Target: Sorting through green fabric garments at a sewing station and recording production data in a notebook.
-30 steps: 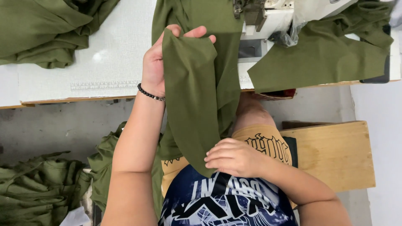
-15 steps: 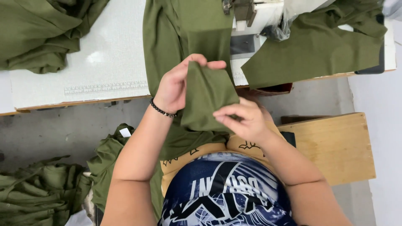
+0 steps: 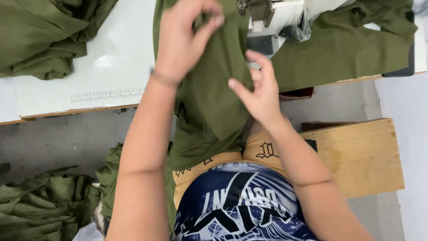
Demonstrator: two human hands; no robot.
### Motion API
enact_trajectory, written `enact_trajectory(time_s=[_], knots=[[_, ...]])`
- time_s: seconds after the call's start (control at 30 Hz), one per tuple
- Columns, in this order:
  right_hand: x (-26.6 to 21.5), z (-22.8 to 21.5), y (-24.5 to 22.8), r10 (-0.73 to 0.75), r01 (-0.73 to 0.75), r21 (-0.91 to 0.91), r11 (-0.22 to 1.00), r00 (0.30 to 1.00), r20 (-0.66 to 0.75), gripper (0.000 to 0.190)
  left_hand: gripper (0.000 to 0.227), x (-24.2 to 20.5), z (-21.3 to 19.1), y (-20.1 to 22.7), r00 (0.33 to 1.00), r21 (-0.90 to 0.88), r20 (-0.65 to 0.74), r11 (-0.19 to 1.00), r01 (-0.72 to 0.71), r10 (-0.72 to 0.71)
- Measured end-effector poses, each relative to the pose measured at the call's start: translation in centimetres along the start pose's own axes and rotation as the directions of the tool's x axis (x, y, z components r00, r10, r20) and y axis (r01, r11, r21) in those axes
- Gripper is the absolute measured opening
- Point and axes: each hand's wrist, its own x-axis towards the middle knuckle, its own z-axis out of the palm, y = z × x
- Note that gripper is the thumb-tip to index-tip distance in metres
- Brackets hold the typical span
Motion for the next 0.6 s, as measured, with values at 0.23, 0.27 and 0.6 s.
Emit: enact_trajectory(time_s=[0.23,0.27,0.6], knots=[[2.2,-0.7,2.6,0.29,-0.286,0.083,0.955,0.956,-0.046,0.066,0.054,2.0,4.9,-12.4,0.986,0.251,-0.022,0.954,0.165,-0.165],[2.6,-0.8,3.1,0.295,-0.291,0.083,0.953,0.954,-0.045,0.066,0.054,2.1,5.0,-12.3,0.985,0.249,-0.02,0.954,0.169,-0.169],[6.6,-1.2,8.5,-0.059,0.053,0.137,0.989,0.998,0.038,0.015,0.014,-7.3,4.1,3.7,0.994,0.295,0.069,0.95,-0.099,0.082]])
